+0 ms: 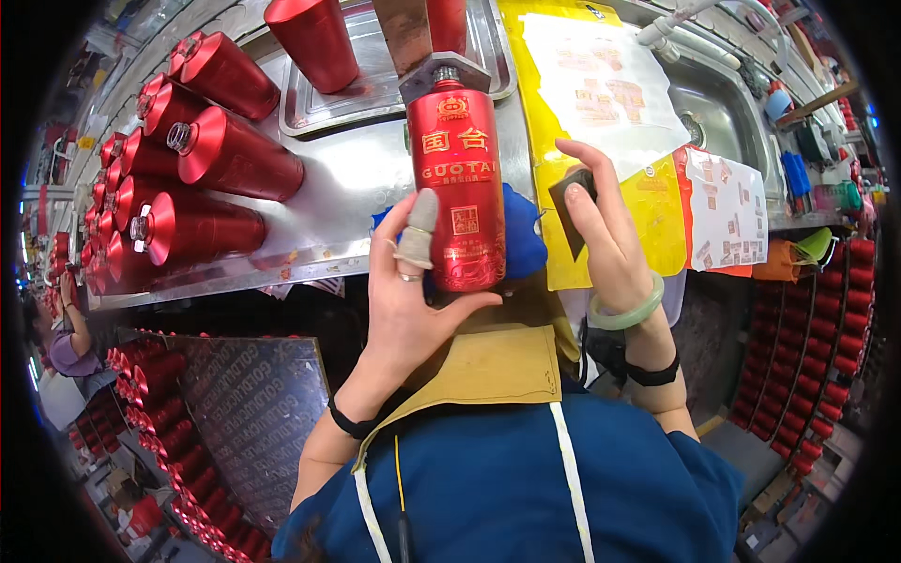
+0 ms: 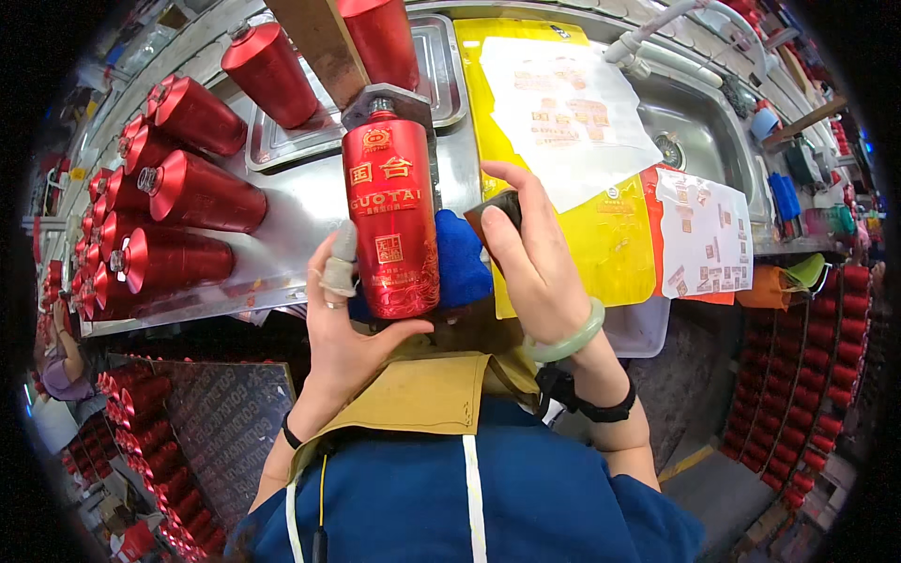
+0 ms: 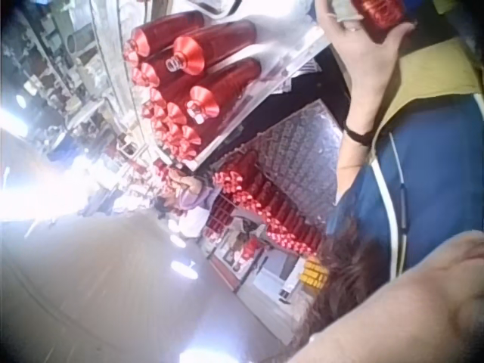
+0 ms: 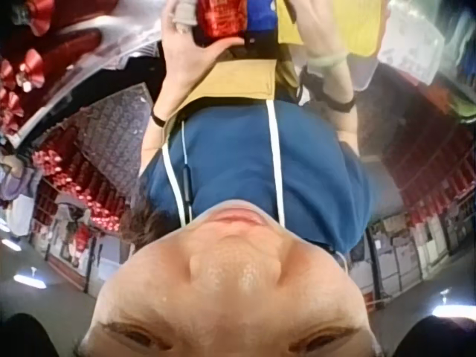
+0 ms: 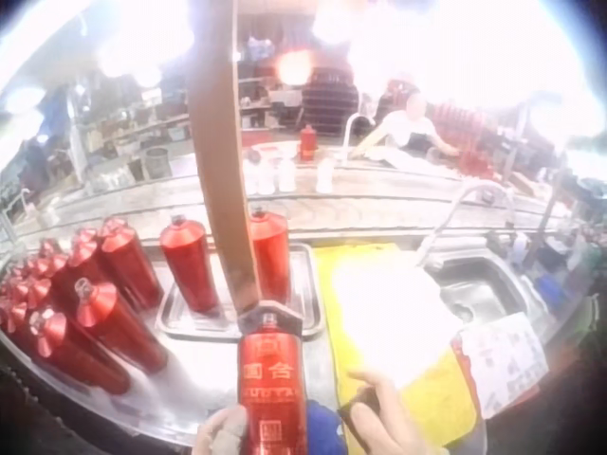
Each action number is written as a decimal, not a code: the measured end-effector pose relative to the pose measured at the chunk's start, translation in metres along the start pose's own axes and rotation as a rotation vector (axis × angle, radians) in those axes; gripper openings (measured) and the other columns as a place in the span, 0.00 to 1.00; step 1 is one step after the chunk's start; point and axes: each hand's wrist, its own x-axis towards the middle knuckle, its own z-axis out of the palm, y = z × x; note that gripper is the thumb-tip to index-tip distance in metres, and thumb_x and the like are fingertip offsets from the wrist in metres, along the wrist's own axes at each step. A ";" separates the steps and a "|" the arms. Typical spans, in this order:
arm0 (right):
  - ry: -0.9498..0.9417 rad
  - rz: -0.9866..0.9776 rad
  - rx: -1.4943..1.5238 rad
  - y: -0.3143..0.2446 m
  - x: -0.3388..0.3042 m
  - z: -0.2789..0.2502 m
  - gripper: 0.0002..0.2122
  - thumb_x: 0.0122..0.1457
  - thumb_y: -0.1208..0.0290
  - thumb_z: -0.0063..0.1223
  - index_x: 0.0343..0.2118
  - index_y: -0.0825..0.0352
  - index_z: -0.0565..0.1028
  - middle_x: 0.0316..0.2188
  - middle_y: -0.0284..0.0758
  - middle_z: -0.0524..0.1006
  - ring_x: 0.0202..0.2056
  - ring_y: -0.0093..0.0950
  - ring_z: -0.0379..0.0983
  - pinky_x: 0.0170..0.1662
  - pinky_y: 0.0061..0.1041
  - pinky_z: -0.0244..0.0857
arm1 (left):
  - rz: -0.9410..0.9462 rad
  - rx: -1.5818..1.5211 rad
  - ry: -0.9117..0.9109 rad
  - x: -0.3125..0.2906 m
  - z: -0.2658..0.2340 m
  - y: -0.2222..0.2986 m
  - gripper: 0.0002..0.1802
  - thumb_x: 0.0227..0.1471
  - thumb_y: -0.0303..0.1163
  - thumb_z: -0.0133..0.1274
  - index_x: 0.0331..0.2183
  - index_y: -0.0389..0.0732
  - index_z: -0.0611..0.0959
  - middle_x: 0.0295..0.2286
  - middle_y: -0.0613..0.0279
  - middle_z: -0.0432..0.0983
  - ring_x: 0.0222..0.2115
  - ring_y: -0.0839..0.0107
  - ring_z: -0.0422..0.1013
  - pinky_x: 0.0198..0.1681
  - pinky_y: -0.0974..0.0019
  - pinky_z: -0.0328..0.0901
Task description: Applying and smoothing labels on red liquor bottles on a production line.
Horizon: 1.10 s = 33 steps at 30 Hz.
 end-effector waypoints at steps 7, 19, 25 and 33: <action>0.127 -0.114 0.339 -0.007 -0.010 0.044 0.15 0.64 0.81 0.52 0.54 0.72 0.70 0.43 0.33 0.73 0.43 0.20 0.69 0.49 0.22 0.64 | -0.228 -0.498 0.123 0.006 0.011 -0.014 0.33 0.60 0.31 0.56 0.63 0.31 0.65 0.57 0.48 0.65 0.58 0.57 0.64 0.64 0.58 0.55; 0.228 -0.051 -0.062 0.031 -0.015 0.018 0.13 0.59 0.80 0.58 0.47 0.71 0.77 0.36 0.41 0.79 0.35 0.29 0.77 0.40 0.25 0.70 | 0.179 0.207 -0.002 -0.007 0.000 0.012 0.42 0.44 0.39 0.71 0.60 0.43 0.74 0.59 0.39 0.59 0.55 0.44 0.65 0.58 0.51 0.63; 0.238 -0.111 0.028 0.036 -0.015 0.020 0.13 0.61 0.79 0.57 0.49 0.70 0.76 0.34 0.37 0.79 0.33 0.23 0.74 0.39 0.22 0.68 | 0.176 0.518 -0.035 -0.008 0.018 0.021 0.42 0.34 0.42 0.74 0.55 0.66 0.80 0.57 0.31 0.58 0.53 0.37 0.65 0.48 0.52 0.72; 0.297 -0.329 -0.168 0.011 -0.001 0.009 0.13 0.58 0.83 0.59 0.46 0.68 0.77 0.35 0.38 0.80 0.33 0.26 0.77 0.40 0.25 0.70 | 0.091 0.317 0.002 0.001 0.005 0.012 0.46 0.32 0.46 0.77 0.54 0.39 0.79 0.53 0.40 0.65 0.49 0.46 0.70 0.45 0.54 0.73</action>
